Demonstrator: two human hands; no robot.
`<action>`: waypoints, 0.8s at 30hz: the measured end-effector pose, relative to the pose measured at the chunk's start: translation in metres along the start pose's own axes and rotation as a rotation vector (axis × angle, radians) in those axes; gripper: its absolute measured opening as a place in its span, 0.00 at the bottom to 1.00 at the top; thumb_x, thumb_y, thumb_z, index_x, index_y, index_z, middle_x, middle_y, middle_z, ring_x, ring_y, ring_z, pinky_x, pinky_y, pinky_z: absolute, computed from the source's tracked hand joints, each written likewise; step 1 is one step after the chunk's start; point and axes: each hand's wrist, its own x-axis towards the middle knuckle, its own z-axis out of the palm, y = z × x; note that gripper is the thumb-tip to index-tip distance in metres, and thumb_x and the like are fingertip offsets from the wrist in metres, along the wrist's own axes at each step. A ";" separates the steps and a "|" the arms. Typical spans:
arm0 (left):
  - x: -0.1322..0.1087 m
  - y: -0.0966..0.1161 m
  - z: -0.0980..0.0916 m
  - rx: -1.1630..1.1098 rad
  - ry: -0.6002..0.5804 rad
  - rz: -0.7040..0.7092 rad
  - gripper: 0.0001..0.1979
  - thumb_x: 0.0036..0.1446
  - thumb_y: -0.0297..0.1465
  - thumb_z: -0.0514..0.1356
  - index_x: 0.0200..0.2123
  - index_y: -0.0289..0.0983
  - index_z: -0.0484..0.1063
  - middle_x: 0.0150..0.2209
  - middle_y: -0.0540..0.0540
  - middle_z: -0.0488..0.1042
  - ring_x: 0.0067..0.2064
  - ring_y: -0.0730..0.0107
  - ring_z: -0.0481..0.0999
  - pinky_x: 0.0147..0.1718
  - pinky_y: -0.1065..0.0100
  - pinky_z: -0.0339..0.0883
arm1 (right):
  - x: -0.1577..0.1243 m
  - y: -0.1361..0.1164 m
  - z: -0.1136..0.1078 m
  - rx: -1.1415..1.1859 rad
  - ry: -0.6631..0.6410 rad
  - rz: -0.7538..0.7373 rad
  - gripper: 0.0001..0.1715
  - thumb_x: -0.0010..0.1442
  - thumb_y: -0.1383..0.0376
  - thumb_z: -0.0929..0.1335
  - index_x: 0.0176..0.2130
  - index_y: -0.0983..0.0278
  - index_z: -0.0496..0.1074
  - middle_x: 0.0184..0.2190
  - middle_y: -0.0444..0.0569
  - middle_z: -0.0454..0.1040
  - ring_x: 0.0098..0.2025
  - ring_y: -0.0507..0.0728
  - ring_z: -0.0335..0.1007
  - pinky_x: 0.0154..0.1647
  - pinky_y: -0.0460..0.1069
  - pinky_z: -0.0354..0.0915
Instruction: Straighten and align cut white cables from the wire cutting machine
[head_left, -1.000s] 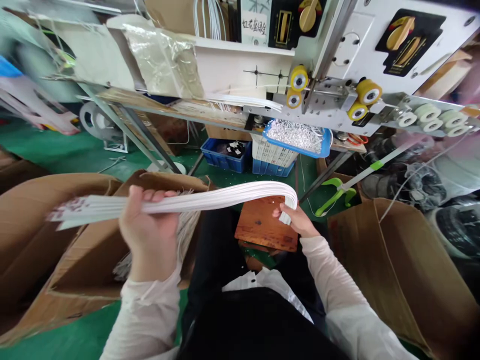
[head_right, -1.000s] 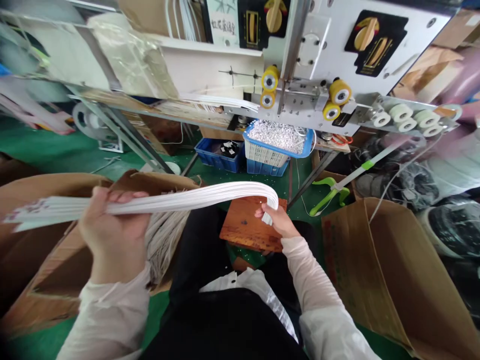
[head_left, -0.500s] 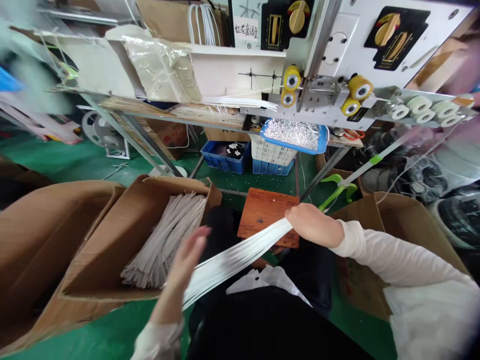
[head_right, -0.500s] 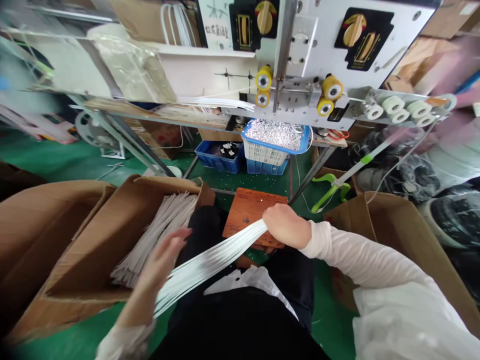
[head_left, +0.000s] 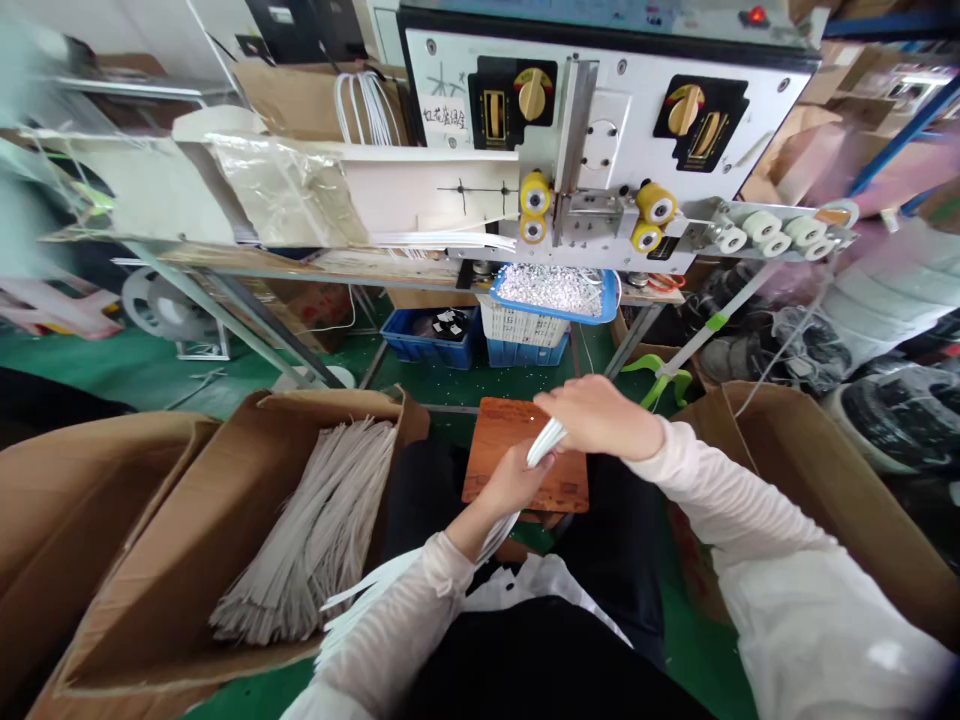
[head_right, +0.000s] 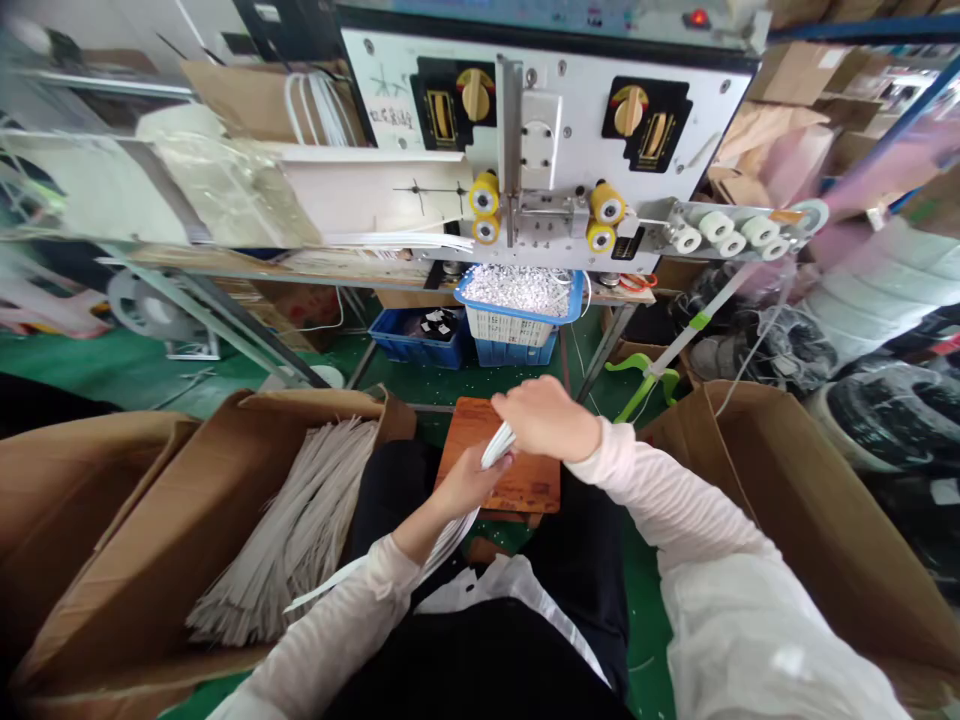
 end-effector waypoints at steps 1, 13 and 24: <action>-0.001 0.003 -0.007 -0.107 -0.044 -0.038 0.11 0.56 0.38 0.60 0.34 0.35 0.69 0.20 0.51 0.64 0.22 0.72 0.63 0.24 0.69 0.56 | 0.001 0.007 -0.006 0.126 0.059 -0.003 0.30 0.43 0.62 0.78 0.46 0.63 0.76 0.38 0.54 0.79 0.42 0.65 0.75 0.41 0.53 0.67; -0.022 0.021 -0.041 -0.723 -0.277 -0.240 0.22 0.46 0.45 0.70 0.32 0.33 0.71 0.19 0.55 0.59 0.18 0.81 0.58 0.19 0.73 0.55 | 0.040 -0.054 0.071 1.626 -0.092 -0.253 0.22 0.58 0.50 0.70 0.37 0.68 0.73 0.42 0.57 0.79 0.45 0.61 0.76 0.47 0.54 0.71; -0.108 -0.045 -0.074 -0.070 -0.402 -0.213 0.27 0.39 0.45 0.71 0.45 0.45 0.76 0.24 0.50 0.71 0.22 0.70 0.67 0.19 0.69 0.58 | 0.052 -0.049 0.057 1.714 0.048 -0.040 0.18 0.56 0.51 0.72 0.32 0.64 0.72 0.37 0.54 0.78 0.36 0.59 0.78 0.39 0.54 0.75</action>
